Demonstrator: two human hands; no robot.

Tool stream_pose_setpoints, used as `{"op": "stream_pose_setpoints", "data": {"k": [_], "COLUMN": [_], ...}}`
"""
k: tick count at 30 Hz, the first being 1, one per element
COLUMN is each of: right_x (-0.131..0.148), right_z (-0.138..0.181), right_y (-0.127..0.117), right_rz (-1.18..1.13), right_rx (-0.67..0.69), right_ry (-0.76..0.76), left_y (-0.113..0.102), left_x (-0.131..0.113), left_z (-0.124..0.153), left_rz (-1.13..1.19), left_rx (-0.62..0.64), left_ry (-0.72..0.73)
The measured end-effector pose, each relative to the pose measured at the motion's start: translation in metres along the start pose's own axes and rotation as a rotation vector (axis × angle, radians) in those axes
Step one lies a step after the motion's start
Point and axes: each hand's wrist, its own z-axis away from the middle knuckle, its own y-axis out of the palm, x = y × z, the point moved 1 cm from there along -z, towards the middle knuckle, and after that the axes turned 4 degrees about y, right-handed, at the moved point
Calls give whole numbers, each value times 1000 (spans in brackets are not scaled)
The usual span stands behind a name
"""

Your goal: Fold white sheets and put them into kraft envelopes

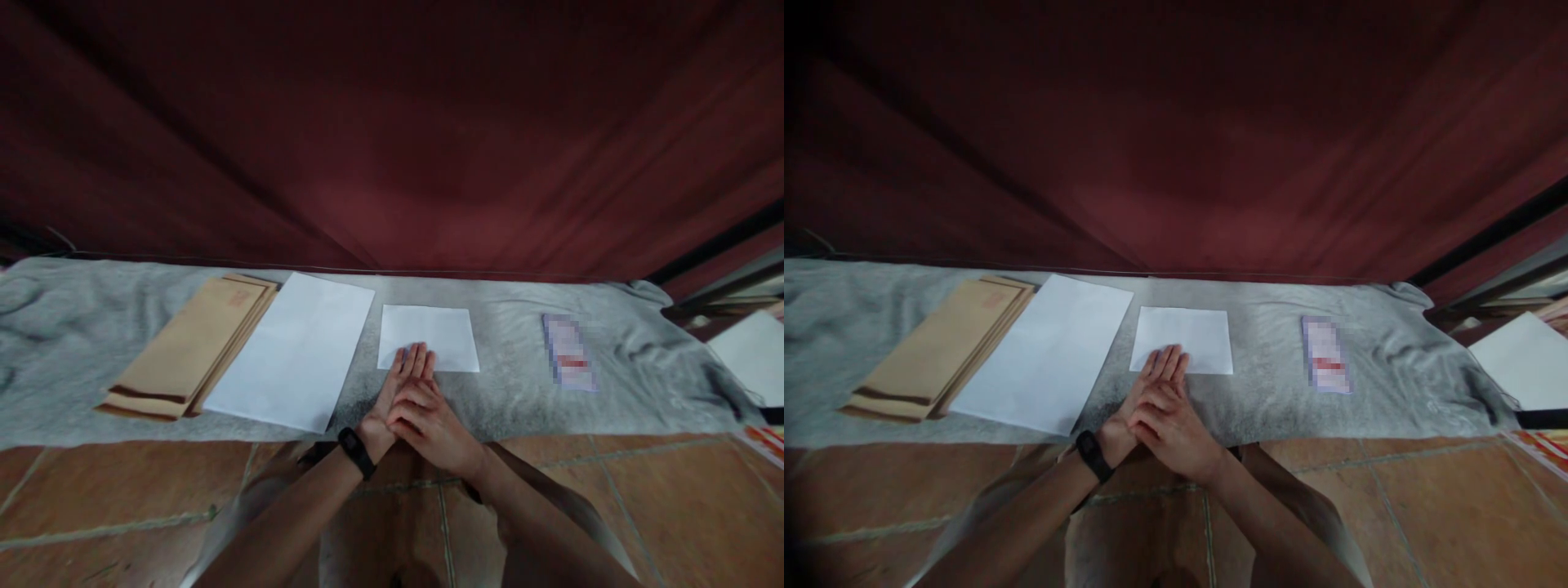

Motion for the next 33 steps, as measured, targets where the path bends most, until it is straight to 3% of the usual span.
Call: {"op": "stream_pose_setpoints", "data": {"k": [3, 6, 8, 12, 18, 25, 30, 33], "right_x": [-1, -3, -4, 1, 3, -5, -15, -11], "right_z": [5, 11, 13, 8, 3, 5, 12, 12], "right_y": [-14, -28, -33, -22, -2, -9, -11, -7], "right_rz": [-112, -422, -509, -253, 42, -62, -411, -433], "right_rx": [72, 241, 196, 6, 59, 108, 105, 48], "right_ry": [11, 96, 172, 71, -7, -7, 246, 284], "left_y": [-4, -11, -14, -15, -16, -5, -12, -16], "left_x": [-1, -2, -3, -4, -6, -3, -2, -2], "left_z": [-2, -5, -7, -5, 8, 3, -4, -6], "left_rz": [-73, -192, -241, -278, -292, -262, -242, -245], "left_rx": [73, 141, 166, 181, 101, 125, 181, 191], "left_ry": [66, 115, 127, 128, 132, 103, 152, 145]}}
